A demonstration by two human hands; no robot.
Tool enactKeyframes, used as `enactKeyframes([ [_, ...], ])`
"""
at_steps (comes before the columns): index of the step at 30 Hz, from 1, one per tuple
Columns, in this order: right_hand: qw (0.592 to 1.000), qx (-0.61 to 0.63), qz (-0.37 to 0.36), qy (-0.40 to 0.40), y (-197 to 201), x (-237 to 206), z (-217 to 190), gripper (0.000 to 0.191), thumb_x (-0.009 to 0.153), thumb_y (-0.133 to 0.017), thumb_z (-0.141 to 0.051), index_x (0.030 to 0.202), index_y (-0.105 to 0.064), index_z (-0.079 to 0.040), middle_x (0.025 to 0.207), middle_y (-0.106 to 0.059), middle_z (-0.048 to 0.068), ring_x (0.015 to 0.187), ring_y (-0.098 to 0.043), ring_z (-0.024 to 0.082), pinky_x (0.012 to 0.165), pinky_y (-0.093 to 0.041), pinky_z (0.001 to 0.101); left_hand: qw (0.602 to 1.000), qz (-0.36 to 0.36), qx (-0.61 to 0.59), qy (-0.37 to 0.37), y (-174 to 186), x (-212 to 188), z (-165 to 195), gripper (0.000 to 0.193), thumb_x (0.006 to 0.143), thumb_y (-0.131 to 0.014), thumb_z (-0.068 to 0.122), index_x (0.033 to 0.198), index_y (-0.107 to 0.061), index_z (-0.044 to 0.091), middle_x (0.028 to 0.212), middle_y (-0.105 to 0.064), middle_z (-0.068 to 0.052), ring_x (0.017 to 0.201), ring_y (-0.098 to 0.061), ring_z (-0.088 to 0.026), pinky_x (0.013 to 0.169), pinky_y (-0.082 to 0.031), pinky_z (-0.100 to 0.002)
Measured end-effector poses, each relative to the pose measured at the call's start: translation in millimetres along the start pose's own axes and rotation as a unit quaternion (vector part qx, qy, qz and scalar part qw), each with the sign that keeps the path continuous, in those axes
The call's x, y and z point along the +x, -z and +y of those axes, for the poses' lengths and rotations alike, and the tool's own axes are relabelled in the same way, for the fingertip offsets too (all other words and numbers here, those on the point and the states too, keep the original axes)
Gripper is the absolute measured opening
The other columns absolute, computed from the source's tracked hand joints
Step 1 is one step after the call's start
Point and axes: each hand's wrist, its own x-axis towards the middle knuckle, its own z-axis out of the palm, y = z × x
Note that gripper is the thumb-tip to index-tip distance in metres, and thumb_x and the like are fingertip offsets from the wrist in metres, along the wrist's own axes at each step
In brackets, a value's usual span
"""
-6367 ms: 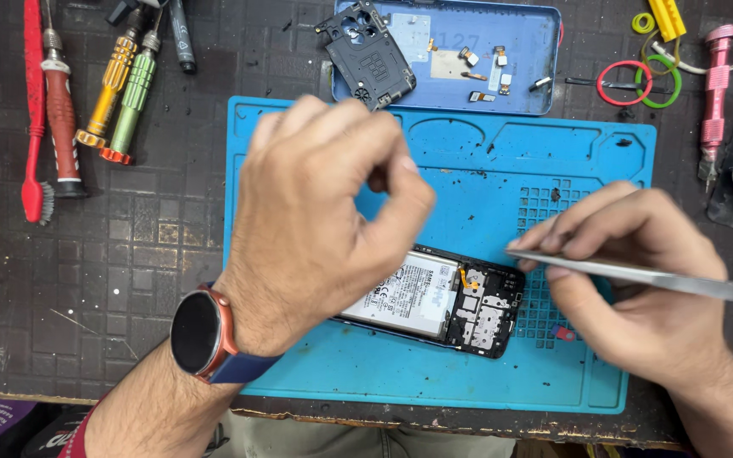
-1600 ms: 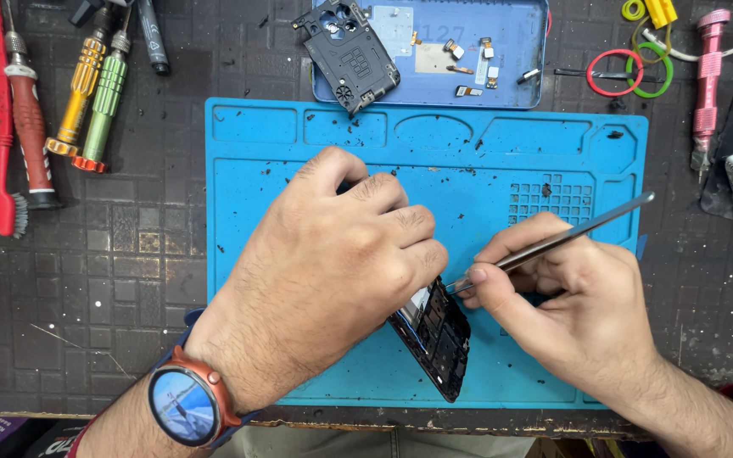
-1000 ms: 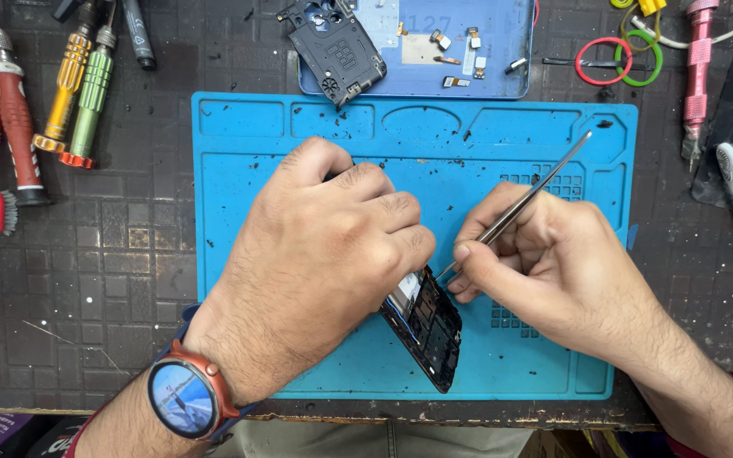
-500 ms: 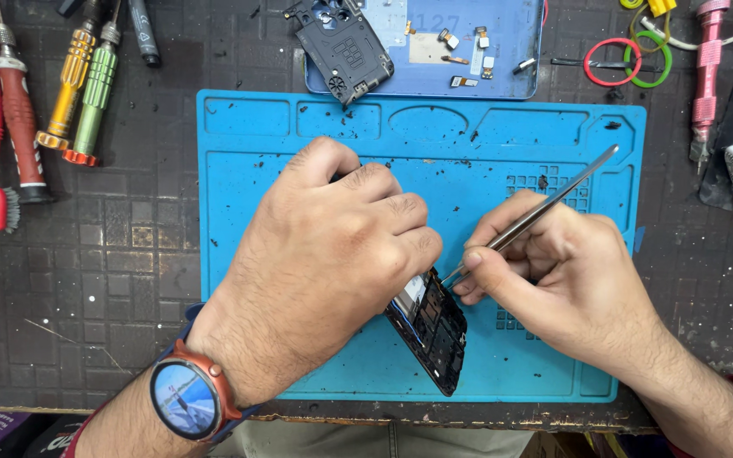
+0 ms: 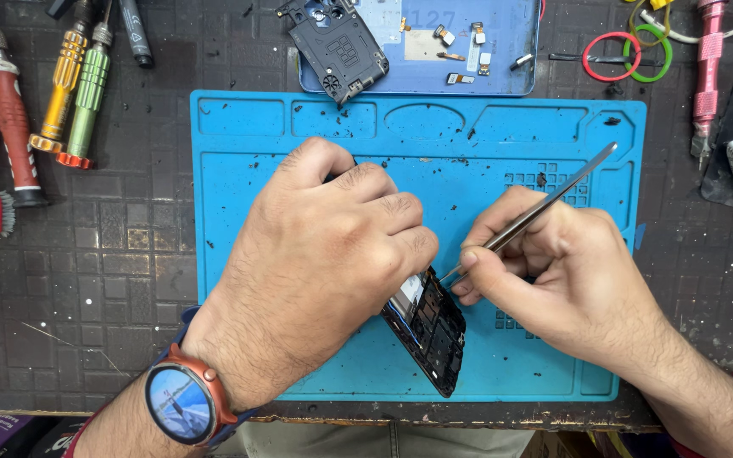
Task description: The person repairs a disassembled smartphone on a blue silicone mat, using tweezers and a metal spudger to pry, lift, and reposition internal components and flex cables inside the phone chassis. They rotate the phone to work on different edges, manipulate small parts near the battery, and continue prying at the frame throughout the clip.
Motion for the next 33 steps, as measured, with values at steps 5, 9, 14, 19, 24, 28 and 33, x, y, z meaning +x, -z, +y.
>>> enactKeyframes([
  [5, 1.000, 0.016, -0.001, 0.008, -0.4, 0.6, 1.5, 0.009, 0.090, -0.068, -0.004, 0.091, -0.062, 0.002, 0.079, -0.076, 0.008, 0.074, -0.082, 0.015, 0.067, -0.070, 0.0291, 1.000, -0.001, -0.001, 0.000, 0.9, -0.4, -0.3, 0.011, 0.084, -0.069, 0.018, 0.073, -0.067, 0.018, 0.077, -0.063, 0.004, 0.089, -0.064, -0.017, 0.087, -0.046, -0.037],
  [9, 1.000, 0.010, 0.009, 0.022, -0.9, -1.5, 2.5, 0.009, 0.090, -0.067, -0.004, 0.094, -0.062, 0.002, 0.079, -0.077, 0.008, 0.074, -0.082, 0.014, 0.067, -0.071, 0.0286, 1.000, -0.002, 0.000, -0.003, 1.0, -0.1, -0.4, 0.010, 0.083, -0.069, 0.018, 0.074, -0.067, 0.018, 0.077, -0.063, 0.004, 0.089, -0.063, -0.017, 0.086, -0.046, -0.036],
  [14, 0.999, -0.005, 0.016, 0.028, -2.6, -2.3, 3.7, 0.009, 0.090, -0.068, -0.004, 0.093, -0.062, 0.002, 0.078, -0.077, 0.008, 0.074, -0.082, 0.014, 0.067, -0.071, 0.0282, 1.000, -0.006, 0.000, -0.001, 1.6, -0.4, -0.1, 0.010, 0.083, -0.069, 0.018, 0.073, -0.067, 0.019, 0.077, -0.063, 0.004, 0.089, -0.063, -0.017, 0.086, -0.046, -0.036],
  [19, 1.000, -0.003, 0.010, 0.027, -2.5, -1.9, 3.3, 0.009, 0.090, -0.068, -0.004, 0.093, -0.062, 0.002, 0.079, -0.077, 0.007, 0.075, -0.082, 0.013, 0.068, -0.068, 0.0289, 1.000, -0.002, -0.002, -0.002, 1.5, 0.0, -0.2, 0.009, 0.083, -0.068, 0.019, 0.074, -0.067, 0.019, 0.077, -0.062, 0.004, 0.089, -0.063, -0.017, 0.086, -0.046, -0.037],
  [24, 1.000, 0.007, 0.001, 0.029, -2.2, -2.4, 2.2, 0.008, 0.091, -0.068, -0.004, 0.093, -0.062, 0.002, 0.079, -0.076, 0.006, 0.074, -0.081, 0.012, 0.068, -0.070, 0.0275, 1.000, -0.001, 0.004, -0.004, 1.3, -0.3, -0.4, 0.010, 0.084, -0.068, 0.019, 0.074, -0.066, 0.019, 0.077, -0.062, 0.004, 0.089, -0.063, -0.017, 0.086, -0.046, -0.037],
  [28, 0.999, -0.007, 0.005, 0.040, -1.9, -2.9, 2.1, 0.009, 0.090, -0.068, -0.004, 0.092, -0.062, 0.002, 0.077, -0.076, 0.006, 0.073, -0.080, 0.012, 0.066, -0.069, 0.0270, 1.000, 0.000, 0.003, -0.005, 1.1, -0.3, -0.5, 0.011, 0.084, -0.068, 0.020, 0.073, -0.066, 0.018, 0.076, -0.062, 0.004, 0.089, -0.063, -0.017, 0.086, -0.047, -0.037],
  [33, 0.998, -0.013, 0.025, 0.058, -4.1, -5.5, 5.9, 0.009, 0.091, -0.068, -0.005, 0.094, -0.062, 0.001, 0.078, -0.077, 0.007, 0.074, -0.081, 0.012, 0.068, -0.066, 0.0280, 1.000, -0.001, 0.003, -0.003, 1.9, -1.0, -1.4, 0.012, 0.084, -0.068, 0.019, 0.072, -0.066, 0.018, 0.076, -0.062, 0.004, 0.088, -0.063, -0.017, 0.085, -0.046, -0.036],
])
